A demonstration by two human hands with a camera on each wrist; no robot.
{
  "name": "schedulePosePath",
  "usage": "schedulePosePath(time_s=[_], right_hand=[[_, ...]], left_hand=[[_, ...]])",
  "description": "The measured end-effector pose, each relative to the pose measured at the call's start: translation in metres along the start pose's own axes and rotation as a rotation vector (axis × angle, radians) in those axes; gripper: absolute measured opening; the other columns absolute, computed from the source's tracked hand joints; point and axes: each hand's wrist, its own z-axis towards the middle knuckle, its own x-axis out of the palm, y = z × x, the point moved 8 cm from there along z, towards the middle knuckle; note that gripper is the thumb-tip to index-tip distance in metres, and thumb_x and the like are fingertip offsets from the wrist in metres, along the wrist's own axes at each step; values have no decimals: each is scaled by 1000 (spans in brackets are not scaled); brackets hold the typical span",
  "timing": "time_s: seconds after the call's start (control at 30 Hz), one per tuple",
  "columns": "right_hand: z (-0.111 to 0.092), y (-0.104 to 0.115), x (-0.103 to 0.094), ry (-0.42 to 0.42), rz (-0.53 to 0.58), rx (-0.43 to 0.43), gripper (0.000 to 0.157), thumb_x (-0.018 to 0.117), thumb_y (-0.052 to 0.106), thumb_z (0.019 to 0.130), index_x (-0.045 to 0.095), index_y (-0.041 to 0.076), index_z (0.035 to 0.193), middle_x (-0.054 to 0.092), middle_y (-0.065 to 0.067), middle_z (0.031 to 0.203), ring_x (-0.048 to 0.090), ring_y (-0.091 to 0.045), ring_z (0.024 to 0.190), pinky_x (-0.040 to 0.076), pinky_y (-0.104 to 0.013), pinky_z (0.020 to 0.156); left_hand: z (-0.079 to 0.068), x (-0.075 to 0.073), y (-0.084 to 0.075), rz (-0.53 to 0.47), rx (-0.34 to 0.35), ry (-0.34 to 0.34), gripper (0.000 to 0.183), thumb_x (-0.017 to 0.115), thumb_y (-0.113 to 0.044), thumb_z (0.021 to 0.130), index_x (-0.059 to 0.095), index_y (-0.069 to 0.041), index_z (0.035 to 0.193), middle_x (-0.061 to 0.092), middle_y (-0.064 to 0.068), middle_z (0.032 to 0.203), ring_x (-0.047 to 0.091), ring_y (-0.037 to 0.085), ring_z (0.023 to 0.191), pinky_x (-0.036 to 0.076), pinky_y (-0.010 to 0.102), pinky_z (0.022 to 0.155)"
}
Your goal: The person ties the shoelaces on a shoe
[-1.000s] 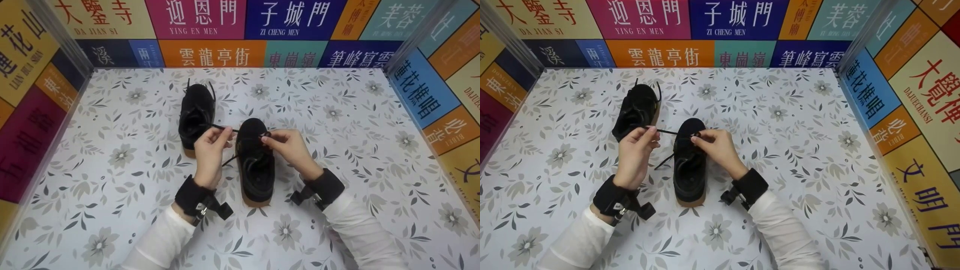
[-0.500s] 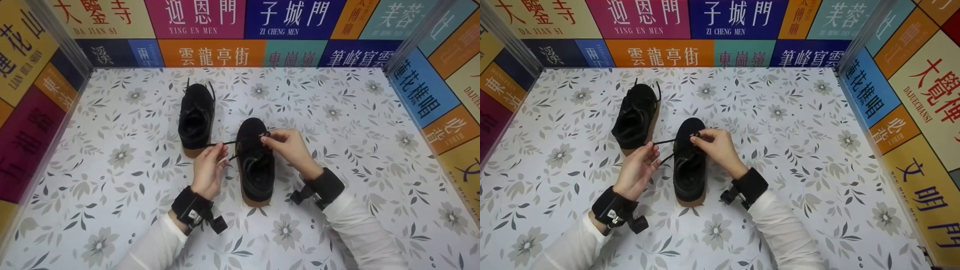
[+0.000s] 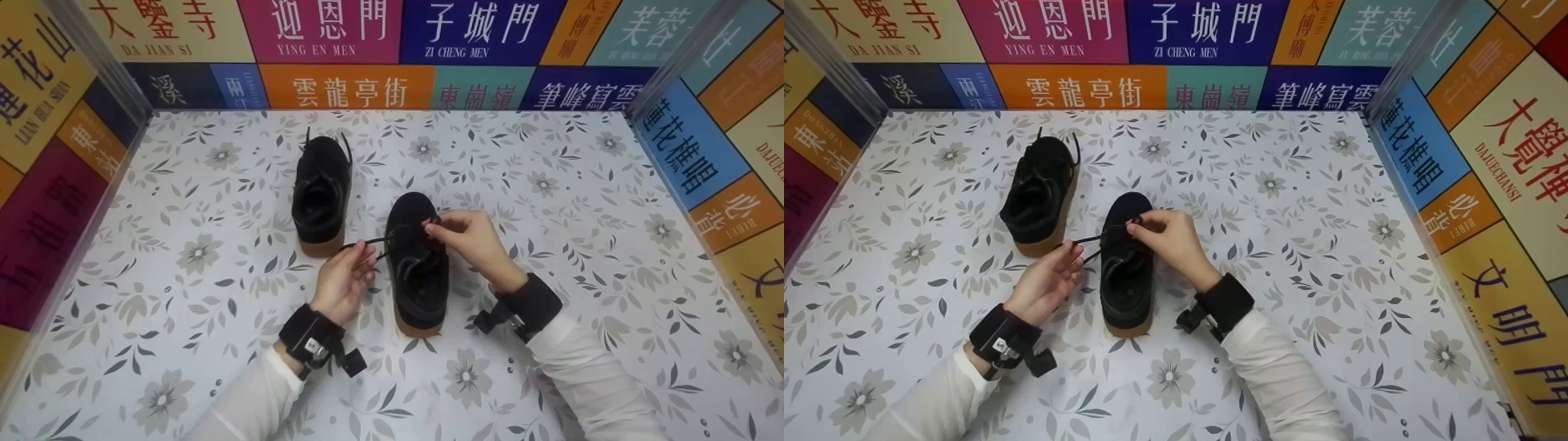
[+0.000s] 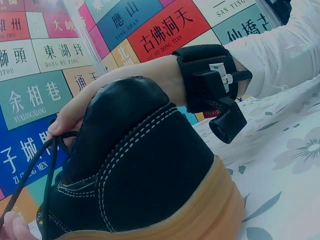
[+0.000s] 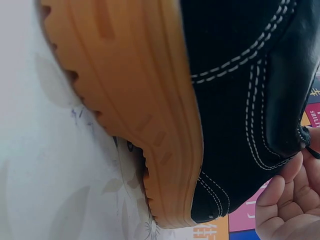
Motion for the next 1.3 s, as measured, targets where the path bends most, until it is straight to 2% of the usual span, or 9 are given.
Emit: schedulePosePath(time_s=[0.2, 0.33, 0.47, 0.6, 0.73, 0.9, 1.03, 1.13, 1.3], right_hand=[[0, 1, 0, -3, -21, -2, 16, 69, 5, 84, 70, -8, 93, 71, -9, 82, 59, -4, 66, 48, -17, 63], [0, 1, 0, -7, -27, -13, 15, 69, 5, 83, 71, -7, 92, 71, -10, 81, 59, -4, 65, 48, -17, 63], [0, 1, 0, -9, -18, -16, 14, 69, 3, 84, 71, -8, 91, 70, -12, 80, 60, -5, 64, 48, -17, 62], [0, 0, 0, -6, -17, -6, 14, 68, 4, 84, 71, -8, 92, 71, -13, 82, 61, -5, 67, 49, -18, 64], [0, 0, 0, -2, -34, 2, 15, 69, 5, 84, 71, -6, 93, 71, -13, 84, 60, -5, 68, 49, -18, 66], [0, 1, 0, 3, -45, -8, 14, 69, 5, 84, 71, -6, 92, 70, -12, 83, 58, -5, 67, 47, -18, 63], [0, 2, 0, 2, -46, -17, 14, 68, 5, 84, 71, -7, 91, 70, -13, 84, 58, -5, 67, 47, -17, 63], [1, 2, 1, 4, -33, -15, 14, 68, 4, 84, 71, -8, 92, 71, -14, 85, 60, -5, 68, 49, -18, 65], [0, 0, 1, 6, -6, -3, 15, 69, 3, 84, 70, -9, 92, 71, -14, 86, 62, -6, 69, 50, -18, 66]], left_hand=[[-2, 6, 4, 35, -34, 63, 18, 56, -17, 95, 62, -9, 80, 64, 0, 72, 56, 9, 62, 41, 19, 52], [-9, 18, -2, 128, 42, 94, 10, 59, -12, 92, 63, -4, 87, 64, 1, 72, 57, 9, 61, 42, 19, 50], [-19, 39, -18, 264, 192, 160, 16, 63, -6, 89, 62, 6, 99, 66, 5, 76, 59, 10, 61, 46, 19, 51], [-27, 60, -33, 431, 320, 255, 20, 67, -5, 86, 64, 10, 99, 68, 7, 77, 61, 13, 63, 53, 23, 56], [-37, 79, -45, 710, 504, 345, 15, 70, -8, 84, 69, 4, 93, 69, 9, 78, 63, 14, 64, 56, 28, 60], [-49, 97, -54, 1164, 846, 341, 5, 72, -12, 82, 74, -8, 85, 71, 1, 80, 63, 9, 67, 54, 26, 64], [-52, 105, -52, 1375, 1028, 309, 4, 70, -9, 82, 73, -10, 85, 70, 1, 83, 64, 13, 74, 53, 27, 69], [-51, 107, -51, 1457, 1110, 259, 5, 69, -8, 83, 73, -9, 87, 69, 3, 85, 64, 16, 79, 52, 28, 73], [-40, 104, -49, 1519, 1086, 217, 8, 70, -11, 83, 73, -8, 90, 69, 5, 87, 64, 19, 83, 51, 30, 78]])
